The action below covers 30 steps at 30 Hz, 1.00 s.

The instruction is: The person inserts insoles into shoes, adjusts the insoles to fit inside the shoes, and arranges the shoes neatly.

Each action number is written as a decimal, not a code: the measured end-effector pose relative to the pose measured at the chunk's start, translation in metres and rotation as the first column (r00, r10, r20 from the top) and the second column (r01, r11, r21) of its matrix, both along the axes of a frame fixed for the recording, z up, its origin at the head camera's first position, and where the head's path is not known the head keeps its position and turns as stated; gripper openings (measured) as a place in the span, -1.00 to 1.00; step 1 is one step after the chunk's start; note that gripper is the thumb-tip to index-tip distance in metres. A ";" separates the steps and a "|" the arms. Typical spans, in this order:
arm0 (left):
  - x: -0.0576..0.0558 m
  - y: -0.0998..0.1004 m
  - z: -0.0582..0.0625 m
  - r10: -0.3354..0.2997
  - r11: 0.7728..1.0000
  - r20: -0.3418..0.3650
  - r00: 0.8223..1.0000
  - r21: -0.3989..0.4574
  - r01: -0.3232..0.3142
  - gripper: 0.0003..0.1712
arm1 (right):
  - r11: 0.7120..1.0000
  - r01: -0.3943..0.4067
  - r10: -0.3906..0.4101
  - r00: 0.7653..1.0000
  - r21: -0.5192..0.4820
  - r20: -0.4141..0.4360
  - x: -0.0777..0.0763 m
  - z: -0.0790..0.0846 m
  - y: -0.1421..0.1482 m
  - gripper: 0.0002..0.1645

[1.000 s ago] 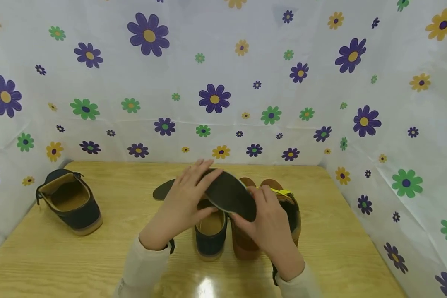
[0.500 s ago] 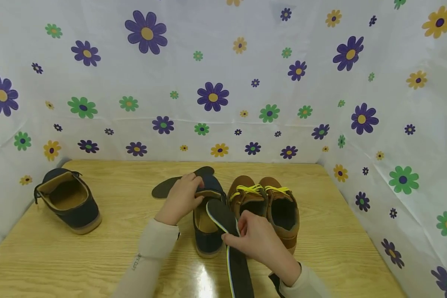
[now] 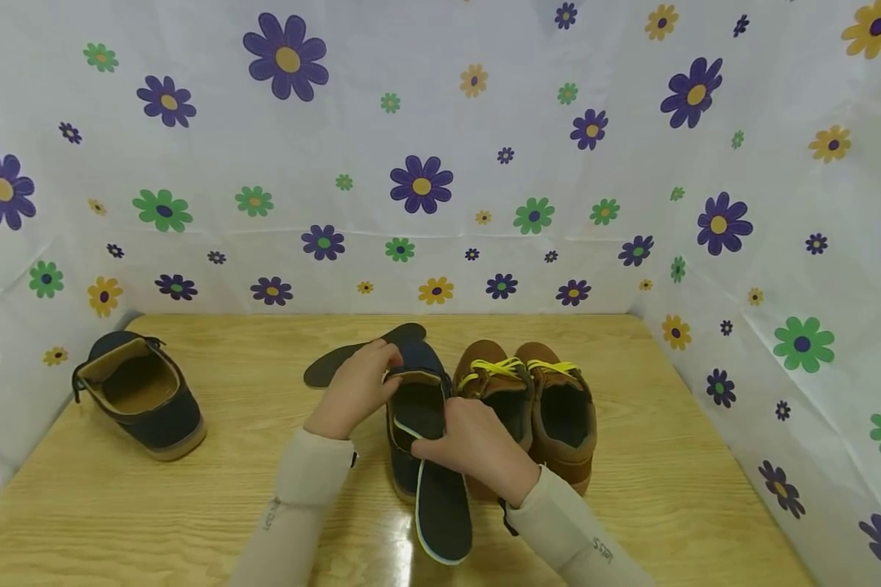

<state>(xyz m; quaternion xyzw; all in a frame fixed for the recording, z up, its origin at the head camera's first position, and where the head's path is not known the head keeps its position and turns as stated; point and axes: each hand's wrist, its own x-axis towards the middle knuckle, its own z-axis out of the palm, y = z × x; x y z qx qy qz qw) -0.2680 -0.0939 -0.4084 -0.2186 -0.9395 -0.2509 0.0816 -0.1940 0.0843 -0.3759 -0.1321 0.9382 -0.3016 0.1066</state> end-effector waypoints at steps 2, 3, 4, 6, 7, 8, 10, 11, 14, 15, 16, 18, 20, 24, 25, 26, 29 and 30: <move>-0.001 0.001 0.001 -0.002 1.000 0.013 1.000 0.000 0.002 -0.89 | 1.000 0.008 -0.008 1.000 0.026 0.006 -0.004 -0.001 -0.003 -0.46; -0.001 0.001 0.001 -0.003 1.000 0.014 1.000 0.002 0.003 -0.91 | 0.999 0.013 -0.013 1.000 0.035 0.009 -0.005 -0.001 -0.005 -0.45; -0.001 0.001 0.001 -0.001 1.000 0.014 1.000 0.005 0.001 -0.92 | 0.999 0.016 -0.017 1.000 0.047 0.007 -0.006 -0.002 -0.007 -0.44; 0.000 0.002 0.002 -0.003 1.000 0.010 1.000 0.016 0.003 -0.93 | 0.998 0.022 -0.022 1.000 0.067 0.007 -0.008 -0.002 -0.009 -0.43; 0.000 0.002 0.002 -0.005 1.000 0.006 1.000 0.018 0.005 -0.94 | 0.997 0.025 -0.026 1.000 0.076 0.010 -0.009 -0.002 -0.010 -0.42; 0.000 0.001 0.002 -0.009 1.000 0.003 1.000 0.021 0.009 -0.94 | 0.996 0.025 -0.026 1.000 0.087 0.009 -0.009 -0.002 -0.011 -0.42; 0.001 0.001 0.002 -0.010 1.000 0.002 1.000 0.020 0.010 -0.94 | 0.993 0.013 -0.014 1.000 0.119 0.007 -0.010 -0.001 -0.013 -0.41; 0.001 0.001 0.002 -0.011 1.000 0.005 1.000 0.021 0.011 -0.94 | 0.990 0.001 -0.002 1.000 0.138 0.007 -0.011 0.000 -0.015 -0.41; 0.001 0.002 0.001 -0.016 1.000 0.000 1.000 0.025 0.016 -0.94 | 0.977 -0.043 0.043 0.999 0.207 0.005 -0.015 0.003 -0.018 -0.42; 0.001 0.003 0.001 -0.013 1.000 -0.005 1.000 0.026 0.013 -0.94 | 0.971 -0.060 0.061 0.998 0.231 0.003 -0.017 0.004 -0.020 -0.43; 0.002 0.003 0.001 -0.014 0.999 -0.009 1.000 0.029 0.014 -0.94 | 0.964 -0.073 0.075 0.997 0.257 0.000 -0.019 0.005 -0.022 -0.45; 0.002 0.003 0.000 -0.014 0.999 -0.015 1.000 0.035 0.015 -0.94 | 0.947 -0.095 0.101 0.995 0.306 -0.004 -0.022 0.006 -0.026 -0.49; 0.002 0.003 0.000 -0.015 0.999 -0.013 1.000 0.039 0.016 -0.94 | 0.928 -0.110 0.123 0.992 0.356 -0.014 -0.025 0.007 -0.031 -0.52; 0.001 0.002 0.001 -0.017 0.999 0.006 1.000 0.037 0.016 -0.94 | 0.888 -0.123 0.149 0.988 0.443 -0.025 -0.030 0.007 -0.041 -0.59; 0.001 0.002 0.001 -0.016 0.999 0.010 1.000 0.037 0.016 -0.95 | 0.881 -0.122 0.152 0.988 0.458 -0.029 -0.031 0.007 -0.043 -0.62; 0.001 0.002 0.001 -0.017 0.999 0.014 1.000 0.036 0.016 -0.95 | 0.874 -0.120 0.152 0.988 0.470 -0.030 -0.032 0.007 -0.045 -0.65; 0.000 0.002 0.001 -0.016 0.999 0.018 1.000 0.037 0.016 -0.95 | 0.865 -0.115 0.147 0.989 0.489 -0.027 -0.035 0.005 -0.049 -0.70; 0.000 0.002 0.001 -0.017 0.999 0.016 1.000 0.037 0.016 -0.95 | 0.863 -0.114 0.145 0.989 0.493 -0.025 -0.036 0.005 -0.050 -0.72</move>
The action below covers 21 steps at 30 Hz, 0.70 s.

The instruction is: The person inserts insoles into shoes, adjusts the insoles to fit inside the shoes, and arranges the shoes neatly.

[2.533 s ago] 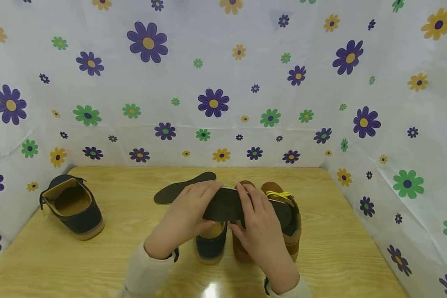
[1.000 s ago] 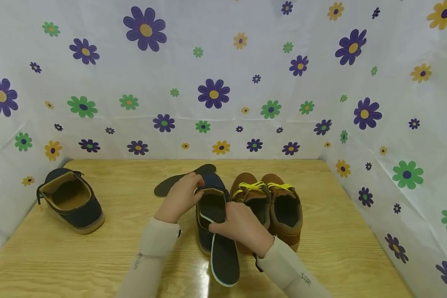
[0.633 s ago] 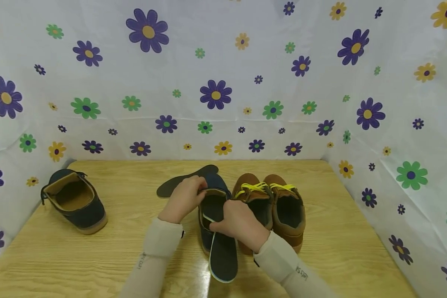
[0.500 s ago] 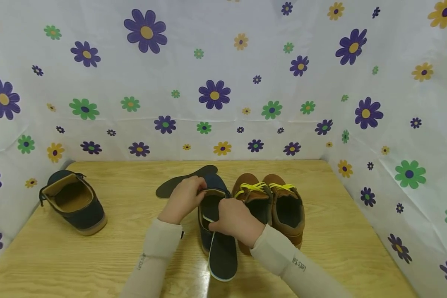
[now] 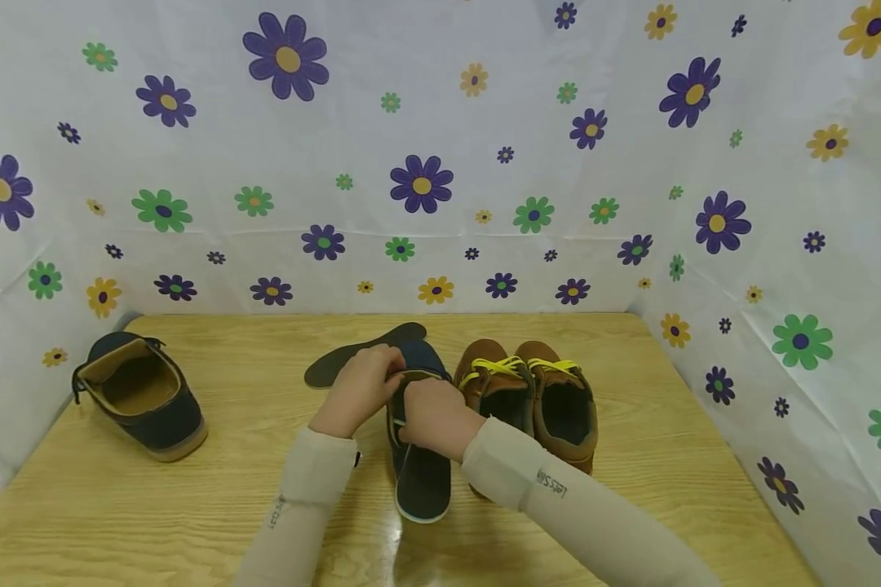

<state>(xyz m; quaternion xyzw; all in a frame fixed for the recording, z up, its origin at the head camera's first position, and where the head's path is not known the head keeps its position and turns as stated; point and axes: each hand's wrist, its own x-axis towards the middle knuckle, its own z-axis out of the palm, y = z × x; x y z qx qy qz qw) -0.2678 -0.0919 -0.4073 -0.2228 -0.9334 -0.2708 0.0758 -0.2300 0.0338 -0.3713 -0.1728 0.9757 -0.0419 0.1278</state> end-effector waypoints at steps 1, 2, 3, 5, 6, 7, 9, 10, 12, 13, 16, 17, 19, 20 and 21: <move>0.000 0.000 0.000 -0.001 1.000 -0.004 1.000 -0.002 0.001 -0.95 | 1.000 0.001 -0.001 1.000 0.008 -0.001 -0.001 -0.001 -0.001 -0.72; 0.000 0.000 0.000 -0.002 1.000 -0.008 1.000 -0.004 0.002 -0.95 | 1.000 0.001 -0.001 1.000 0.014 -0.002 -0.002 -0.002 -0.002 -0.74; 0.000 0.000 0.000 -0.004 1.000 -0.012 1.000 -0.005 0.004 -0.96 | 1.000 0.002 -0.002 1.000 0.021 -0.009 -0.003 -0.003 -0.003 -0.76; 0.000 0.000 -0.001 -0.008 1.000 -0.021 1.000 -0.005 0.008 -0.96 | 0.999 0.001 0.000 1.000 0.041 -0.026 -0.004 -0.004 -0.005 -0.81; 0.000 0.000 -0.001 -0.009 1.000 -0.024 1.000 -0.005 0.008 -0.96 | 0.999 0.003 -0.001 0.999 0.050 -0.034 -0.004 -0.005 -0.006 -0.83; -0.001 0.000 -0.001 -0.010 1.000 -0.027 1.000 -0.006 0.010 -0.96 | 0.998 0.007 -0.005 0.999 0.058 -0.042 -0.005 -0.006 -0.006 -0.84; -0.001 0.001 -0.001 -0.008 1.000 -0.028 1.000 -0.005 0.008 -0.96 | 0.997 0.017 -0.013 0.998 0.073 -0.054 -0.005 -0.009 -0.007 -0.85; -0.001 0.001 -0.001 -0.007 1.000 -0.029 1.000 -0.005 0.007 -0.96 | 0.997 0.023 -0.019 0.998 0.080 -0.057 -0.006 -0.010 -0.008 -0.83; -0.002 0.001 -0.001 -0.006 1.000 -0.031 1.000 -0.006 0.005 -0.96 | 0.996 0.035 -0.030 0.997 0.085 -0.065 -0.006 -0.012 -0.009 -0.79; -0.002 0.001 -0.001 -0.006 1.000 -0.033 0.999 -0.005 0.006 -0.96 | 0.995 0.041 -0.035 0.997 0.087 -0.069 -0.006 -0.012 -0.009 -0.76; -0.002 0.001 -0.001 -0.005 1.000 -0.032 0.999 -0.003 0.005 -0.96 | 0.995 0.039 -0.031 0.996 0.093 -0.088 -0.003 -0.014 -0.008 -0.68; -0.002 0.001 -0.001 -0.005 1.000 -0.032 0.999 -0.003 0.005 -0.96 | 0.994 0.030 -0.020 0.995 0.104 -0.099 0.000 -0.015 -0.008 -0.65; -0.001 0.001 -0.001 -0.004 1.000 -0.026 1.000 -0.002 0.004 -0.95 | 0.989 0.006 0.017 0.989 0.150 -0.150 0.007 -0.016 -0.007 -0.60; -0.001 0.001 -0.001 -0.004 1.000 -0.024 1.000 0.000 0.004 -0.95 | 0.982 -0.011 0.048 0.981 0.190 -0.191 0.012 -0.017 -0.007 -0.57; -0.001 0.001 -0.001 -0.004 1.000 -0.021 1.000 0.000 0.004 -0.95 | 0.971 -0.024 0.081 0.970 0.236 -0.231 0.017 -0.017 -0.007 -0.53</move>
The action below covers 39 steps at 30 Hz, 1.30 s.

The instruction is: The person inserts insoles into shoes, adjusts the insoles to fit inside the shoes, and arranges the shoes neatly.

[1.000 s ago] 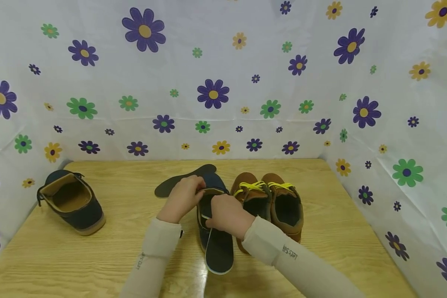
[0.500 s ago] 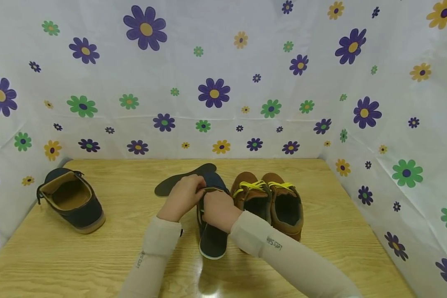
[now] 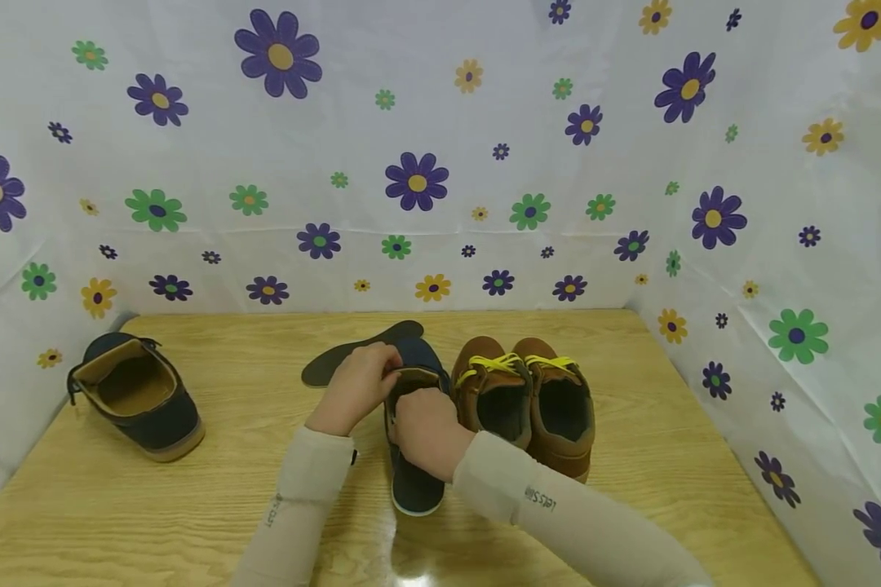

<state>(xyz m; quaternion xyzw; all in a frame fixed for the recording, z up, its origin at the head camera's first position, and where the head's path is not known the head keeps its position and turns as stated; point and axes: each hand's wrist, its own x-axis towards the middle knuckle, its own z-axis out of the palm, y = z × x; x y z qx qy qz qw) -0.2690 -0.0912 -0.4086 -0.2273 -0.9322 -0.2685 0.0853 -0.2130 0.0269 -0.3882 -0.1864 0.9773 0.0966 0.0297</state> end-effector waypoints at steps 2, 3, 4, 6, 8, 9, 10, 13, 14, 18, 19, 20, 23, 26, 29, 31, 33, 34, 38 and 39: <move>0.000 0.000 0.000 -0.001 1.000 0.002 1.000 0.000 0.001 -0.95 | 0.996 -0.040 0.047 0.995 0.079 -0.087 0.011 0.001 0.000 -0.47; 0.000 0.000 0.000 -0.001 1.000 0.001 1.000 0.001 0.001 -0.95 | 0.994 -0.047 0.059 0.991 0.098 -0.123 0.017 0.003 0.001 -0.46; 0.000 -0.001 0.000 -0.001 1.000 -0.001 1.000 0.001 0.001 -0.95 | 0.993 -0.050 0.066 0.987 0.108 -0.148 0.022 0.005 0.001 -0.45; 0.000 -0.001 0.000 -0.002 1.000 -0.008 1.000 0.003 0.002 -0.96 | 0.995 -0.045 0.058 0.988 0.091 -0.146 0.032 0.010 0.001 -0.43; 0.000 -0.002 0.000 -0.001 1.000 -0.016 1.000 0.004 0.001 -0.96 | 0.997 -0.036 0.044 0.991 0.069 -0.125 0.041 0.013 0.002 -0.40; 0.000 -0.002 0.000 0.002 1.000 -0.016 1.000 0.005 -0.002 -0.96 | 0.998 -0.026 0.032 0.993 0.055 -0.111 0.045 0.015 0.001 -0.39; 0.000 -0.003 0.000 0.004 1.000 -0.016 1.000 0.007 -0.004 -0.96 | 0.998 -0.019 0.024 0.995 0.053 -0.098 0.049 0.016 0.001 -0.39; 0.000 -0.004 0.000 0.012 1.000 -0.011 1.000 0.007 -0.012 -0.95 | 0.997 -0.011 0.017 0.997 0.074 -0.082 0.055 0.016 0.000 -0.37; 0.000 -0.004 -0.001 0.015 1.000 -0.008 1.000 0.007 -0.015 -0.95 | 0.998 -0.002 0.007 0.997 0.068 -0.071 0.056 0.016 0.000 -0.37; 0.001 -0.004 -0.001 0.014 1.000 0.004 1.000 0.009 -0.014 -0.95 | 0.999 0.034 -0.034 0.999 0.004 -0.019 0.055 0.013 0.000 -0.40; 0.001 -0.004 -0.001 0.014 1.000 0.008 1.000 0.011 -0.014 -0.95 | 0.999 0.041 -0.042 0.999 -0.023 -0.009 0.054 0.012 0.000 -0.42; 0.002 -0.005 -0.001 0.013 1.000 0.011 1.000 0.011 -0.013 -0.95 | 0.998 0.045 -0.046 0.999 -0.046 -0.010 0.053 0.012 0.000 -0.42; 0.002 -0.004 0.000 0.006 1.000 0.011 1.000 0.007 -0.006 -0.95 | 0.991 0.075 -0.076 0.997 -0.107 -0.007 0.050 0.011 0.000 -0.42; 0.001 -0.004 0.001 -0.002 1.000 0.005 1.000 0.003 0.002 -0.95 | 0.983 0.112 -0.112 0.994 -0.143 0.008 0.045 0.010 0.000 -0.44; 0.000 -0.004 0.001 -0.007 1.000 0.002 1.000 0.004 0.007 -0.95 | 0.977 0.132 -0.133 0.991 -0.169 0.008 0.039 0.009 0.000 -0.48; 0.000 -0.003 0.001 -0.011 1.000 0.004 1.000 0.007 0.010 -0.96 | 0.974 0.134 -0.136 0.991 -0.180 0.004 0.034 0.007 0.000 -0.50; 0.000 -0.003 0.001 -0.015 1.000 0.008 1.000 0.005 0.015 -0.96 | 0.972 0.141 -0.143 0.990 -0.188 0.003 0.031 0.006 -0.001 -0.51; 0.000 -0.002 0.000 -0.017 1.000 0.010 1.000 0.005 0.017 -0.96 | 0.970 0.146 -0.148 0.989 -0.197 0.006 0.028 0.005 -0.001 -0.52; 0.001 -0.001 0.001 -0.015 1.000 0.012 1.000 0.004 0.015 -0.96 | 0.957 0.161 -0.162 0.987 -0.243 0.014 0.022 0.003 -0.001 -0.54; 0.002 -0.001 0.001 -0.014 1.000 0.010 1.000 0.004 0.014 -0.96 | 0.954 0.161 -0.163 0.986 -0.254 0.014 0.021 0.003 -0.001 -0.56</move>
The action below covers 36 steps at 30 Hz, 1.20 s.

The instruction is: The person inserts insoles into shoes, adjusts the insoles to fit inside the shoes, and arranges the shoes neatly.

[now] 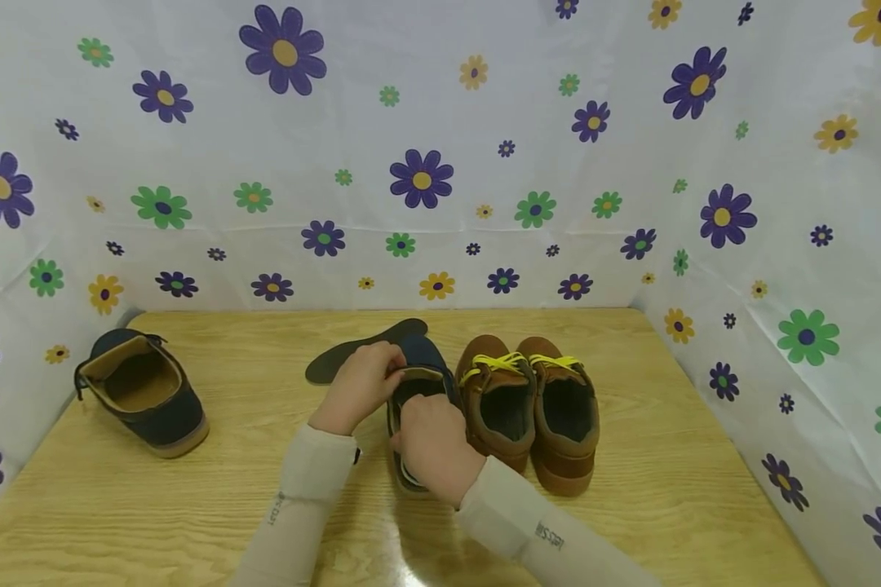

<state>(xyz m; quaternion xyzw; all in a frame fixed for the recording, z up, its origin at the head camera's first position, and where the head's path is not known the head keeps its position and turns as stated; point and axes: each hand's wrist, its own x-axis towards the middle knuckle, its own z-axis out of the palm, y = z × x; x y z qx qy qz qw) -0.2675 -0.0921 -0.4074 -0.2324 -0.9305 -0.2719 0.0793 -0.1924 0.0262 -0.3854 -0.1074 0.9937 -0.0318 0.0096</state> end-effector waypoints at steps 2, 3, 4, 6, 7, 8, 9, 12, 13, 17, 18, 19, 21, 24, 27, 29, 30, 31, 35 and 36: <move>0.000 0.000 0.000 0.000 1.000 -0.009 1.000 0.000 0.000 -0.96 | 1.000 -0.003 0.003 1.000 -0.009 -0.014 -0.002 -0.001 0.000 -0.59; 0.000 0.000 0.001 0.001 1.000 -0.016 1.000 0.000 -0.001 -0.96 | 1.000 -0.009 0.009 1.000 -0.004 -0.028 -0.002 -0.001 0.000 -0.60; 0.000 0.000 0.001 0.000 1.000 -0.024 1.000 0.000 0.000 -0.96 | 1.000 -0.014 0.014 0.999 0.004 -0.040 -0.003 -0.002 0.000 -0.62; -0.001 0.000 0.001 0.000 1.000 -0.036 0.999 0.001 0.000 -0.96 | 1.000 -0.018 0.018 0.998 0.008 -0.053 -0.003 -0.002 0.000 -0.61; -0.001 -0.001 0.000 0.002 1.000 -0.038 0.999 0.004 -0.002 -0.96 | 1.000 -0.019 0.020 0.998 0.010 -0.067 -0.001 -0.003 0.000 -0.61; -0.001 -0.001 0.000 0.003 1.000 -0.040 0.999 0.004 -0.003 -0.95 | 1.000 -0.023 0.024 0.996 0.012 -0.083 0.000 -0.004 0.000 -0.61; -0.001 -0.001 0.000 0.005 1.000 -0.036 0.999 0.005 -0.005 -0.95 | 1.000 -0.021 0.021 0.996 0.010 -0.092 0.003 -0.004 0.001 -0.60; -0.001 -0.001 -0.001 0.008 1.000 -0.018 1.000 0.004 -0.008 -0.95 | 1.000 -0.015 0.018 0.991 0.019 -0.129 0.014 -0.006 0.003 -0.56; -0.001 -0.001 -0.002 0.008 1.000 -0.015 1.000 0.003 -0.008 -0.95 | 1.000 -0.013 0.015 0.991 0.017 -0.134 0.018 -0.006 0.004 -0.55; 0.000 0.000 -0.002 0.009 1.000 -0.021 1.000 0.007 -0.009 -0.96 | 1.000 0.000 0.000 0.993 0.003 -0.116 0.034 -0.004 0.009 -0.38; 0.000 -0.001 -0.002 0.008 1.000 -0.026 1.000 0.010 -0.008 -0.96 | 1.000 0.001 -0.002 0.994 -0.011 -0.106 0.037 -0.004 0.010 -0.36; 0.000 -0.001 -0.001 0.009 1.000 -0.029 1.000 0.012 -0.009 -0.95 | 1.000 0.003 -0.005 0.996 -0.028 -0.091 0.039 -0.003 0.011 -0.36; 0.000 -0.001 0.000 0.011 1.000 -0.029 1.000 0.018 -0.011 -0.96 | 0.998 -0.003 -0.002 0.997 -0.066 -0.073 0.041 -0.002 0.013 -0.37; -0.001 -0.002 0.001 0.011 1.000 -0.022 1.000 0.019 -0.011 -0.95 | 0.987 -0.021 0.017 1.000 -0.159 -0.024 0.038 0.000 0.015 -0.44; -0.001 -0.002 0.001 0.010 1.000 -0.011 1.000 0.014 -0.010 -0.95 | 0.975 -0.032 0.034 0.999 -0.222 0.004 0.035 0.001 0.017 -0.54; 0.000 -0.002 0.001 0.011 1.000 -0.009 1.000 0.011 -0.011 -0.95 | 0.971 -0.052 0.051 0.999 -0.233 -0.010 0.032 0.001 0.018 -0.63; 0.000 -0.002 0.001 0.011 1.000 -0.008 1.000 0.009 -0.011 -0.96 | 0.970 -0.060 0.056 0.998 -0.235 -0.024 0.032 0.000 0.019 -0.67; 0.001 -0.001 0.001 0.012 1.000 -0.007 1.000 0.008 -0.012 -0.96 | 0.969 -0.072 0.065 0.997 -0.236 -0.039 0.030 0.000 0.019 -0.70; 0.001 0.000 0.000 0.012 1.000 -0.012 1.000 0.007 -0.011 -0.96 | 0.961 -0.124 0.097 0.988 -0.246 -0.120 0.024 -0.006 0.022 -0.78; 0.001 0.000 0.000 0.012 1.000 -0.013 1.000 0.005 -0.012 -0.96 | 0.961 -0.134 0.102 0.985 -0.242 -0.142 0.021 -0.008 0.023 -0.77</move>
